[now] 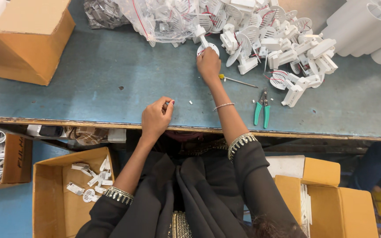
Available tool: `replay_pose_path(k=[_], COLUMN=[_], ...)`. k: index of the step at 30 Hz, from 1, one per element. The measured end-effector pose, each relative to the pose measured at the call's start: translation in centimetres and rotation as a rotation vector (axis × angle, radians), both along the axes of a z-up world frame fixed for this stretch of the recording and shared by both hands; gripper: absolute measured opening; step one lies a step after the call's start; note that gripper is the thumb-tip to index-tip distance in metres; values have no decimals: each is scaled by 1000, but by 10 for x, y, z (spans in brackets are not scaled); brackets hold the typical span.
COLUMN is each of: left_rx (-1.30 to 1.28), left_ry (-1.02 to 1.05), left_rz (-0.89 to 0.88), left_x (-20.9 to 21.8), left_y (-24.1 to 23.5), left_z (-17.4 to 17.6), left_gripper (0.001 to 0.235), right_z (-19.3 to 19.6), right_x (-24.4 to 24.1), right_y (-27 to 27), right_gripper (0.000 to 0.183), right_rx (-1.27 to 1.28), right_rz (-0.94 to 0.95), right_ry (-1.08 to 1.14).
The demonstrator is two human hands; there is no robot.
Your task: The person assembles white plastic electrical components at a workbench. They use a screwdriver to tighten screws and pliers to cut wires, then place the finished units into a cardboard box.
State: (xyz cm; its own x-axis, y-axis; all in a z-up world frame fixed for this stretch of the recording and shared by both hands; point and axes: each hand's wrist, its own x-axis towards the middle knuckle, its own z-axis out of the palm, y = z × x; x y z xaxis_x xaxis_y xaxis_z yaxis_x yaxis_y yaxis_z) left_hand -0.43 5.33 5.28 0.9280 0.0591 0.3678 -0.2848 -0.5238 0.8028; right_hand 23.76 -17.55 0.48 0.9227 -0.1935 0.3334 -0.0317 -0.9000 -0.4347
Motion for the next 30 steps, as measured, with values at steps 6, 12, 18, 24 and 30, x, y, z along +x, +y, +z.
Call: replay_pose_path(k=[6, 12, 18, 24, 30], left_rx=[15, 15, -86, -167, -180], left_ry=[-10, 4, -73, -228, -268], left_rz=[14, 6, -21, -158, -277], left_x=[0, -1, 2, 4, 5], left_y=[-3, -1, 0, -5, -27], left_z=[-2, -1, 4, 17, 19], left_gripper=[15, 15, 10, 52, 74], right_z=[4, -26, -40, 8, 45], right_x=[-4, 29, 3, -90, -157], right_y=[9, -1, 25, 68, 57], right_gripper=[43, 20, 12, 11, 14], right_rx=[155, 240, 280, 366, 369], right_rz=[-141, -85, 377, 665, 652], right_ry=[-143, -213, -350, -132, 95])
